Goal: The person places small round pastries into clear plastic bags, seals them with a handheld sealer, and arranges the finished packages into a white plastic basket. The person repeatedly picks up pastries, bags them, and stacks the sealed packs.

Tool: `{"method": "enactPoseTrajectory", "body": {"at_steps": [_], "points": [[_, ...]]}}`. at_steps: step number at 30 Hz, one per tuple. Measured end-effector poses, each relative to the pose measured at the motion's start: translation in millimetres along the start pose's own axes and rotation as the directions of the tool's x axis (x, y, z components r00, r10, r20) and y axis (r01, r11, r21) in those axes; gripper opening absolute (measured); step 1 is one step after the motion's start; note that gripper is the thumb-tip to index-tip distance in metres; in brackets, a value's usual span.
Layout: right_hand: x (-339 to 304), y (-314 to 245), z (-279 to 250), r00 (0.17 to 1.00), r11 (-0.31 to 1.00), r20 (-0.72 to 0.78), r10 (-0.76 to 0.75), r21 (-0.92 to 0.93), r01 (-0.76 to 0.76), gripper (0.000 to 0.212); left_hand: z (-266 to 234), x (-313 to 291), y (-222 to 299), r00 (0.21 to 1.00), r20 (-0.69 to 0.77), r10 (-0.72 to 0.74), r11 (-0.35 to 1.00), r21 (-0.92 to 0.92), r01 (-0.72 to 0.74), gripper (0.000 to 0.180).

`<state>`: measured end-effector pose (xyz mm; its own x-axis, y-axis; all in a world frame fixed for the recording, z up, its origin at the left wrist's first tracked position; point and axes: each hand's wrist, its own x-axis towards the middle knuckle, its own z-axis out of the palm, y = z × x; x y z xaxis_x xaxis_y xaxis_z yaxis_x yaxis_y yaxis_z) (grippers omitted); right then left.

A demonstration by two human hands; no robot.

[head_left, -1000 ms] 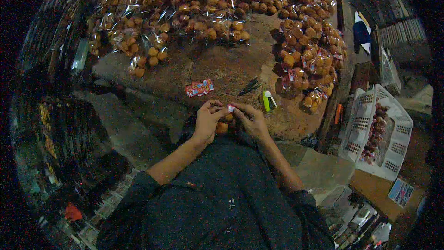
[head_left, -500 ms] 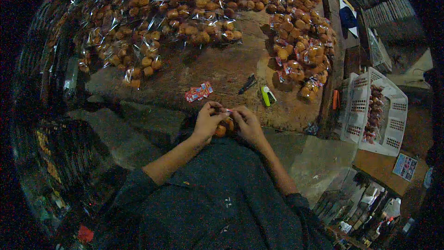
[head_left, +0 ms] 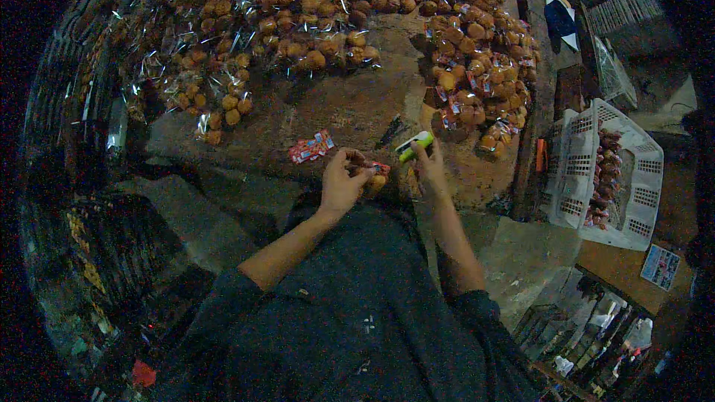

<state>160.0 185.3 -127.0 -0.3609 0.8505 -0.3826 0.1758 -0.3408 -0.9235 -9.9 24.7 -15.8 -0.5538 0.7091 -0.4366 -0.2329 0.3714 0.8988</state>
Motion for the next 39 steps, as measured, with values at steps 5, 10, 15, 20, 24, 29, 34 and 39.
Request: {"method": "enactPoseTrajectory", "body": {"at_steps": [5, 10, 15, 20, 24, 29, 34, 39], "points": [[-44.2, -51.6, 63.2, 0.997, 0.984, -0.064, -0.034, 0.175, 0.045, 0.024, -11.7, 3.8, -1.0, 0.987, 0.038, 0.159, 0.97, 0.18, -0.163, 0.029], [-47.6, -49.2, 109.5, 0.986, 0.995, -0.143, -0.086, 0.045, 0.093, 0.022, -29.1, 1.6, 6.0, 0.983, 0.04, 0.177, 0.957, 0.227, -0.182, 0.028], [-60.0, -58.8, 125.6, 0.94, 0.955, -0.232, -0.251, -0.218, 0.202, 0.032, -36.6, -2.7, 2.0, 0.972, 0.068, 0.225, 0.944, 0.231, -0.235, 0.029], [-59.5, -66.2, 124.6, 0.975, 0.983, -0.219, -0.043, -0.183, 0.002, 0.047, -29.3, 0.9, -12.0, 0.96, 0.122, 0.253, 0.933, 0.233, -0.275, 0.028], [-36.5, -54.5, 99.1, 0.929, 0.954, -0.273, -0.251, -0.233, 0.19, 0.036, -20.4, 12.5, -24.8, 0.991, 0.042, 0.126, 0.981, 0.14, -0.131, 0.028], [6.9, -29.3, 22.2, 0.879, 0.468, -0.01, -0.478, -0.849, 0.245, 0.048, -7.6, 16.5, -35.3, 0.999, -0.027, 0.018, 0.98, 0.196, -0.012, 0.031], [25.1, -21.5, -4.3, 0.839, 0.414, 0.075, -0.539, -0.844, 0.341, 0.05, 10.8, 17.7, -24.3, 0.993, -0.053, -0.105, 0.994, -0.029, 0.104, 0.029], [2.7, -66.8, 1.1, 0.828, 0.878, 0.514, -0.224, -0.262, 0.4, 0.035, 19.0, 37.0, 8.1, 0.987, -0.014, -0.157, 0.905, -0.402, 0.138, 0.035]]}}
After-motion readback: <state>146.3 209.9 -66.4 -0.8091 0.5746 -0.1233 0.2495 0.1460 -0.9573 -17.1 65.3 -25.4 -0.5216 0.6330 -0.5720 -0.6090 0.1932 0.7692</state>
